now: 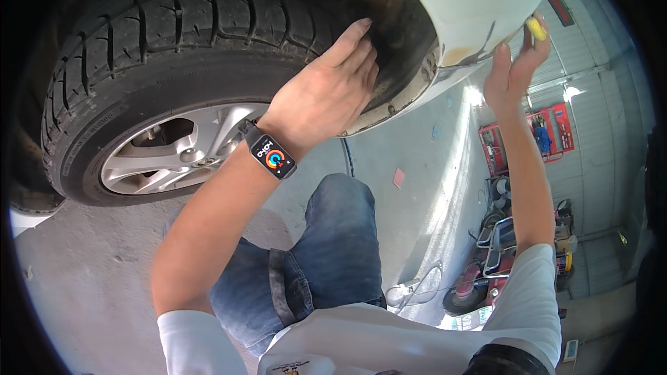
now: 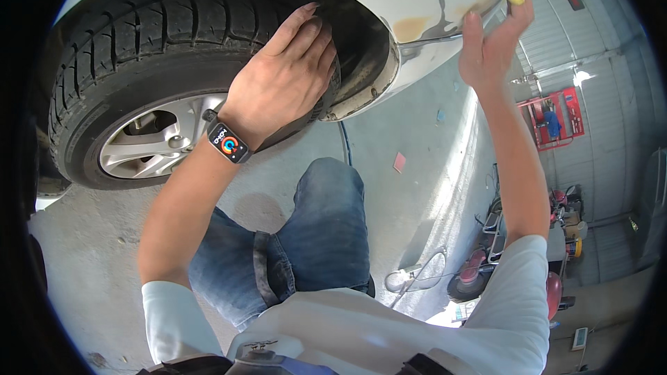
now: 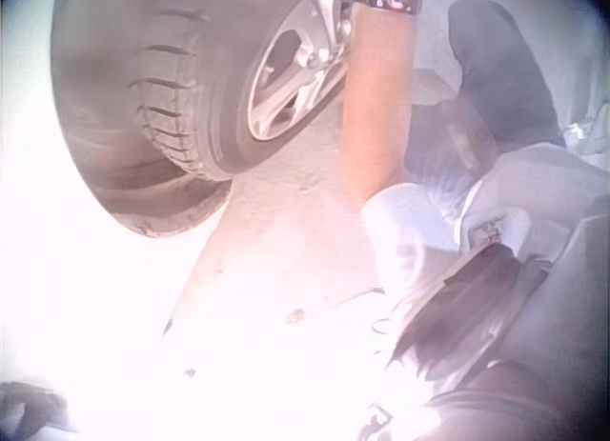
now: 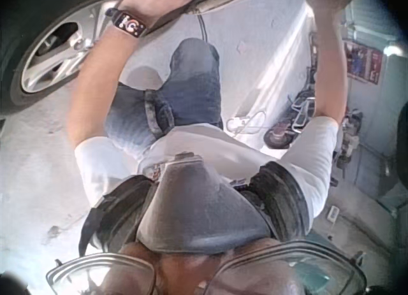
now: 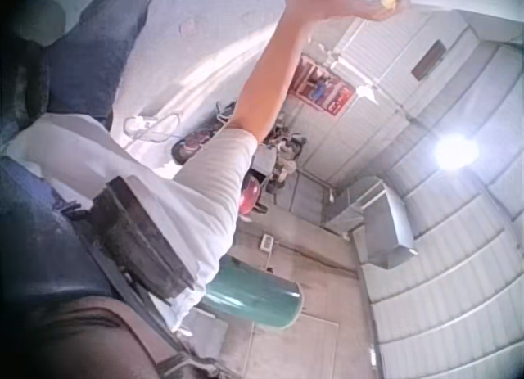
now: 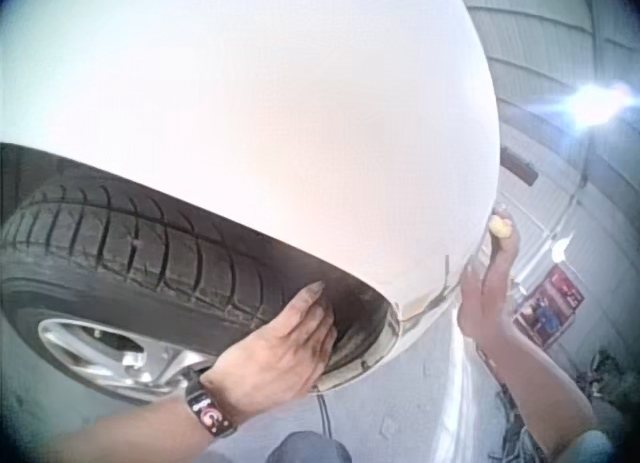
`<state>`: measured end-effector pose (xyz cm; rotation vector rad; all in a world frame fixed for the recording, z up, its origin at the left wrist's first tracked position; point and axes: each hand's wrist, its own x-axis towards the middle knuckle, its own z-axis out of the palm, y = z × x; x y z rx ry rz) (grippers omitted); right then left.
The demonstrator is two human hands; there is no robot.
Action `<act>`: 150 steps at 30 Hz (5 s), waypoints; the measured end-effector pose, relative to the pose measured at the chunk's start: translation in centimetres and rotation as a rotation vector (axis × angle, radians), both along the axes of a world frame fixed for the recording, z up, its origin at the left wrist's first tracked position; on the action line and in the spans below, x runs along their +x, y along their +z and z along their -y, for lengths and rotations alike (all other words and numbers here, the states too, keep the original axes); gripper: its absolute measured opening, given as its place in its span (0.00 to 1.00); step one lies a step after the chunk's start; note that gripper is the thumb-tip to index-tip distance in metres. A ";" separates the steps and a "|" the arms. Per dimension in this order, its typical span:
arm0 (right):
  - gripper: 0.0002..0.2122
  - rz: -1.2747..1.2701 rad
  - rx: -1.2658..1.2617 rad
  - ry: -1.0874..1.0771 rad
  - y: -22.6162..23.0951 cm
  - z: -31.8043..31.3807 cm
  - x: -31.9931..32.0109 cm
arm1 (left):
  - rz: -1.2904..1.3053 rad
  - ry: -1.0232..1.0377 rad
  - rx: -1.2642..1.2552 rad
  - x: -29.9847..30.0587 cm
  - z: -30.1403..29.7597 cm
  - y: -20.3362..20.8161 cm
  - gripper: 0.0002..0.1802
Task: The person kneels and sits on the floor to remove screws from the front wheel arch of a white car using a ratchet and socket set. They then use a screwdriver to pry and detach the bumper trim from the wheel arch.
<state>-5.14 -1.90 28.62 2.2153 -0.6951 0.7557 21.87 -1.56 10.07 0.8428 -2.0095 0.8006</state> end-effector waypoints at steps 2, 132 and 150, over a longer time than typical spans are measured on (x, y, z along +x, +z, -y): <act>0.31 -0.009 -0.033 0.037 -0.3 1.6 0.6 | -0.060 -0.047 0.016 -0.6 -0.3 -0.2 0.17; 0.32 0.197 -0.115 0.282 -2.9 3.9 1.3 | -1.953 -1.679 1.091 -15.6 -2.1 0.2 0.09; 0.28 0.284 -0.023 0.259 -3.3 3.6 1.8 | -1.767 -0.940 0.637 -14.9 -4.0 0.7 0.17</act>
